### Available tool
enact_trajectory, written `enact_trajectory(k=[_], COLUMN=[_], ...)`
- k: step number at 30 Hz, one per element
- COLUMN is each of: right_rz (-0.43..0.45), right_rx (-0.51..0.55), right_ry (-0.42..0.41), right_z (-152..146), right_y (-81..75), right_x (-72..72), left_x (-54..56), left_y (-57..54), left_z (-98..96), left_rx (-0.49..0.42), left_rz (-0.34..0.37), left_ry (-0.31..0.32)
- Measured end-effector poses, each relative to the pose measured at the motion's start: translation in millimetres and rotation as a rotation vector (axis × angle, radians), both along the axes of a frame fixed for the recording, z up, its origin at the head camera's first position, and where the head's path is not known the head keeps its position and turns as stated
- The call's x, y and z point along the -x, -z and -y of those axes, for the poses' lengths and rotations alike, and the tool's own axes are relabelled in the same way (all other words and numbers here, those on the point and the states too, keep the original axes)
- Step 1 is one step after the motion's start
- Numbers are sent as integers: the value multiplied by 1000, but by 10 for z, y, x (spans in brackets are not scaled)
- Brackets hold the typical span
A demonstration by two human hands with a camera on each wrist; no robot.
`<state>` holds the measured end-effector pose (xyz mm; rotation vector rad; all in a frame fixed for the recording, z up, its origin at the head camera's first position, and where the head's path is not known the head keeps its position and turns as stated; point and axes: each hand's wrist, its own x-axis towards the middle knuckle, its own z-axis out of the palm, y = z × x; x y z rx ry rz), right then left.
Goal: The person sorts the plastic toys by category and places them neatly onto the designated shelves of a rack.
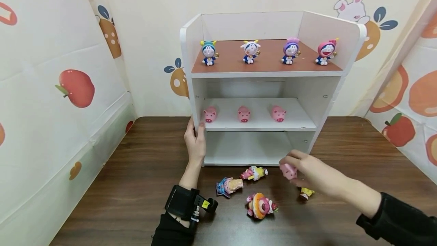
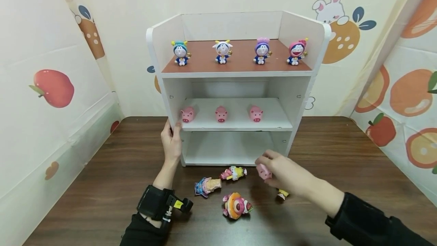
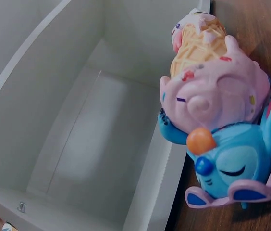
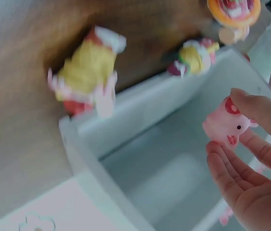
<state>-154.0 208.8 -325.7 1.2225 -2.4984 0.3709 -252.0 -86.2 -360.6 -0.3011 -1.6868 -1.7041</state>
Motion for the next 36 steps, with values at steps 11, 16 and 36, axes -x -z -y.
enact_trajectory(k=[11, 16, 36], right_rz=[-80, -98, -151], right_rx=[-120, -154, -270], right_ry=[122, 143, 337], right_z=[-154, -183, -160], right_y=[-529, -706, -866], right_x=[36, 114, 565], left_x=[9, 16, -5], left_y=[-17, -7, -14], left_z=[5, 9, 1], left_rx=[23, 21, 9], left_rz=[-1, -4, -3], left_ry=[-5, 1, 7])
